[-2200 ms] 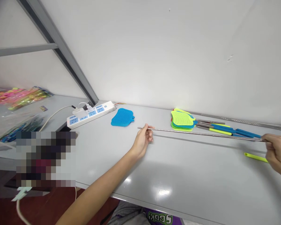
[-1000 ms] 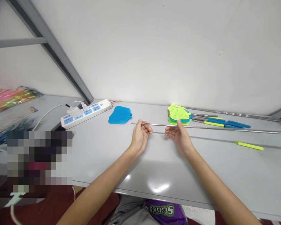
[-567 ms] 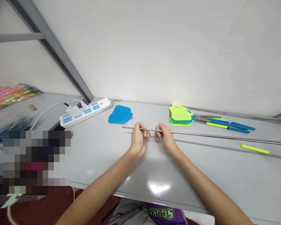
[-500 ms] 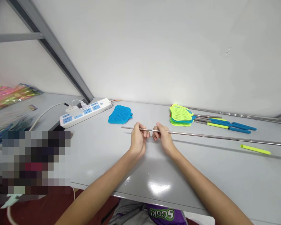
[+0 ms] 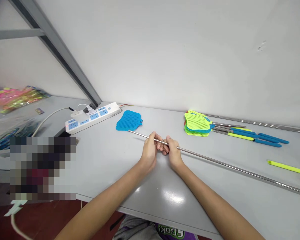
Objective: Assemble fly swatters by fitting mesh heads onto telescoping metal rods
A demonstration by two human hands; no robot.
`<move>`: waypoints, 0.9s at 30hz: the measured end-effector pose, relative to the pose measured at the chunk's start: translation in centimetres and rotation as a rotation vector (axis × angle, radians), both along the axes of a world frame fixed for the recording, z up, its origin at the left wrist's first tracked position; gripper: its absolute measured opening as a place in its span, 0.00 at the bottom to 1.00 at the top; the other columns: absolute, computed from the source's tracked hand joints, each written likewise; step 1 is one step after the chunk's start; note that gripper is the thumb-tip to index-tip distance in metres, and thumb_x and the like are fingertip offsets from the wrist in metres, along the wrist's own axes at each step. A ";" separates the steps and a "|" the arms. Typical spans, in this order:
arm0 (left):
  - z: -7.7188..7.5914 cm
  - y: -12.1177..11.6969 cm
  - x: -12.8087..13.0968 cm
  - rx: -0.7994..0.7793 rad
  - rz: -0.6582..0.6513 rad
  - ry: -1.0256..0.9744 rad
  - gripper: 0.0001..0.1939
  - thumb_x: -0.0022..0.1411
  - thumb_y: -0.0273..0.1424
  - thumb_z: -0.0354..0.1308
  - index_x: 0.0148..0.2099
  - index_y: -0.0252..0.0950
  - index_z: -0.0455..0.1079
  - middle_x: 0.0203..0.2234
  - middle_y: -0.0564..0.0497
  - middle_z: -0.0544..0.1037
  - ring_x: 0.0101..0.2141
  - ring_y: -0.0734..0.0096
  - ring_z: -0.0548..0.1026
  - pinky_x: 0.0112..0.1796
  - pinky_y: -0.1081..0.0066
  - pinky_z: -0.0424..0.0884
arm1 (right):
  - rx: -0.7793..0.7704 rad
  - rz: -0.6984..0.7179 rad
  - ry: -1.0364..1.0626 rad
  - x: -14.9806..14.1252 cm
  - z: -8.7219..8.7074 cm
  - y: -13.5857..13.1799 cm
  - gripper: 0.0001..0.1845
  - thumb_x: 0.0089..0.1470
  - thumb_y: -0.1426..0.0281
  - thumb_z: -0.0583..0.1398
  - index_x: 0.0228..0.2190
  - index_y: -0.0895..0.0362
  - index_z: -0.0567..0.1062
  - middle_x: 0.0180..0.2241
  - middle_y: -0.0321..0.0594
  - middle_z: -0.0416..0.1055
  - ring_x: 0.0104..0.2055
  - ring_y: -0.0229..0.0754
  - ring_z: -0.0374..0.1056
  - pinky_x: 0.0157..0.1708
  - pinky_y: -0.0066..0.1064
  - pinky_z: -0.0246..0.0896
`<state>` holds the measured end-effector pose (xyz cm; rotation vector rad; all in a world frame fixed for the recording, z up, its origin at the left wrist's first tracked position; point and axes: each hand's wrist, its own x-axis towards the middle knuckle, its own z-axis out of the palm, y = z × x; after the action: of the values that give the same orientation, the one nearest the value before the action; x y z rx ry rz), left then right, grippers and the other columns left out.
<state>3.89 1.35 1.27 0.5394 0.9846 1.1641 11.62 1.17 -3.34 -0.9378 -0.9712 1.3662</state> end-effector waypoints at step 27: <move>-1.4 0.7 0.4 0.190 -0.109 0.241 0.19 0.54 0.33 0.46 0.13 0.36 0.54 0.05 0.56 0.59 0.10 0.80 0.59 0.15 0.78 0.54 | 0.015 -0.024 -0.099 -0.1 0.9 0.0 0.27 0.50 0.58 0.49 0.07 0.57 0.57 0.09 0.34 0.52 0.15 0.33 0.51 0.21 0.27 0.48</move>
<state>4.25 2.08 -0.15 0.8909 1.0402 1.1180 11.56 1.13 -2.42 -1.0106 -1.0399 1.3006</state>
